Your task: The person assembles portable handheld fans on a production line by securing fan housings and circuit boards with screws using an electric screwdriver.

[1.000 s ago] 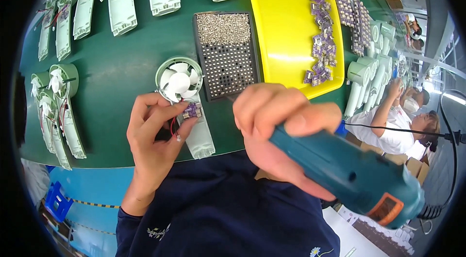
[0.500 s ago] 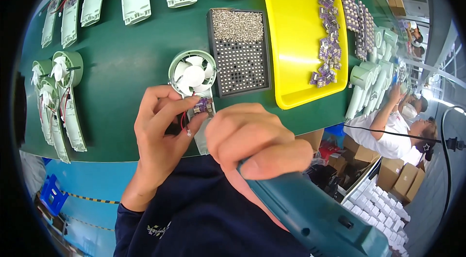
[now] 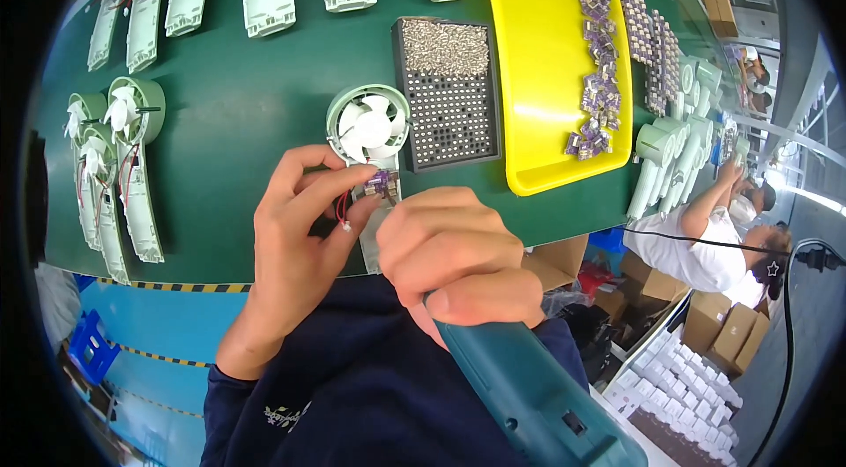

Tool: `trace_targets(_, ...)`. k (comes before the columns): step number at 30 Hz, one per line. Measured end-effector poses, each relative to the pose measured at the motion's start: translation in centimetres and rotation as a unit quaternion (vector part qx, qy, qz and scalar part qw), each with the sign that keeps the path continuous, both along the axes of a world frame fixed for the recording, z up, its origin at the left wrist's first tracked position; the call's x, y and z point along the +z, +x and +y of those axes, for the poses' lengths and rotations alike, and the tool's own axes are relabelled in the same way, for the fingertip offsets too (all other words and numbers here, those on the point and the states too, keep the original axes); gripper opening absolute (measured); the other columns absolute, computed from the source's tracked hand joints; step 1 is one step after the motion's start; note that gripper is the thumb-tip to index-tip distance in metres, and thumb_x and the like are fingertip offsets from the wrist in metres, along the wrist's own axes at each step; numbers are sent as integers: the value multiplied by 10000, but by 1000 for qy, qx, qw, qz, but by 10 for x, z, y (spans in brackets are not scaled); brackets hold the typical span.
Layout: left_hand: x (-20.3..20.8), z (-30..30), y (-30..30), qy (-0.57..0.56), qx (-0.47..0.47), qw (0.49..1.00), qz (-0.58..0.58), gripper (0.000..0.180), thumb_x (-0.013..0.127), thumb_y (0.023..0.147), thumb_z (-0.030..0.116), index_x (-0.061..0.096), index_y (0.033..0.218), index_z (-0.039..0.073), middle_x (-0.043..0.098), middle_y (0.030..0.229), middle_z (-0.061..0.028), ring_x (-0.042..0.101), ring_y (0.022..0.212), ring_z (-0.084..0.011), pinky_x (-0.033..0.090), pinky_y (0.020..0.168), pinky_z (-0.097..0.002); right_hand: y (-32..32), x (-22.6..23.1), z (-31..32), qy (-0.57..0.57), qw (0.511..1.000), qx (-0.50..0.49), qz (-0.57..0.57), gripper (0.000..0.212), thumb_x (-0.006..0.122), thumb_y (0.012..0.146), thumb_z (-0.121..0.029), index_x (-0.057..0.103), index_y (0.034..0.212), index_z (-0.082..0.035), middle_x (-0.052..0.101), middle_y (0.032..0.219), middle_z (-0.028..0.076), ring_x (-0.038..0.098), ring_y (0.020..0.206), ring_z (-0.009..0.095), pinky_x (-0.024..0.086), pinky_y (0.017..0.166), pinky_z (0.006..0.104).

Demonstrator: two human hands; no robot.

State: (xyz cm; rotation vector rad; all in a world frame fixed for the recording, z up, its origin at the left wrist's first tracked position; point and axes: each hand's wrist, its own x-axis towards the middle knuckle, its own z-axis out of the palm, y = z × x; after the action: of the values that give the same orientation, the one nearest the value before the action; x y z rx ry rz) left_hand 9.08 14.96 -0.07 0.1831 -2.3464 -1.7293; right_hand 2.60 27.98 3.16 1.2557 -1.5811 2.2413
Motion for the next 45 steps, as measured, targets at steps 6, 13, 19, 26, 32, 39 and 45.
trace_targets(6,17,-1,-4,9,-6,996,-85,287,727,842,-57,687,1118,9,644,1118,-136,627,710,-153,513,621,-276,-12,6,6,-115,983,33,-139,693,522,883,-769,486,1047,-96,495,720,40,420,493,162,354,456,295)
trace_targets(13,9,-2,-8,152,27,983,-98,216,717,888,-19,691,1101,8,634,1098,-58,648,919,-113,533,754,-249,-6,25,71,-250,944,-26,-213,698,496,901,-763,464,1051,-82,447,683,43,388,472,145,351,435,298)
trace_targets(19,10,-6,-10,138,34,982,-128,211,723,882,-22,702,1090,7,636,1105,-89,675,865,-140,562,742,-262,1,-1,86,-267,924,-29,-271,695,496,900,-763,466,1022,-79,439,658,37,402,441,136,341,391,287)
trace_targets(26,20,-22,-12,192,7,963,-186,266,682,912,-53,653,1176,-37,695,1084,-96,646,953,-91,536,810,-250,6,-20,86,-294,907,-13,-302,770,382,904,-818,479,1022,-63,454,632,58,413,431,163,364,389,303)
trace_targets(32,87,-117,-11,25,125,991,-38,264,742,843,-42,716,1104,-15,699,1083,-72,638,917,-110,531,818,-257,6,-35,81,-282,903,-37,-322,765,336,924,-811,484,1001,-63,432,610,39,388,397,141,344,352,274)
trace_targets(39,79,-316,-42,21,227,974,-9,297,712,921,65,678,1204,-17,649,957,35,480,744,-9,349,624,-167,10,-43,81,-285,879,-53,-379,743,319,938,-799,496,994,-80,414,601,20,335,375,118,306,328,255)
trace_targets(45,7,-401,-50,-1,198,978,-72,358,710,926,105,650,1244,-50,717,1129,-101,671,1012,-164,519,901,-281,18,-45,80,-302,866,-52,-395,784,322,901,-842,519,1004,-90,428,603,29,383,404,140,337,349,289)
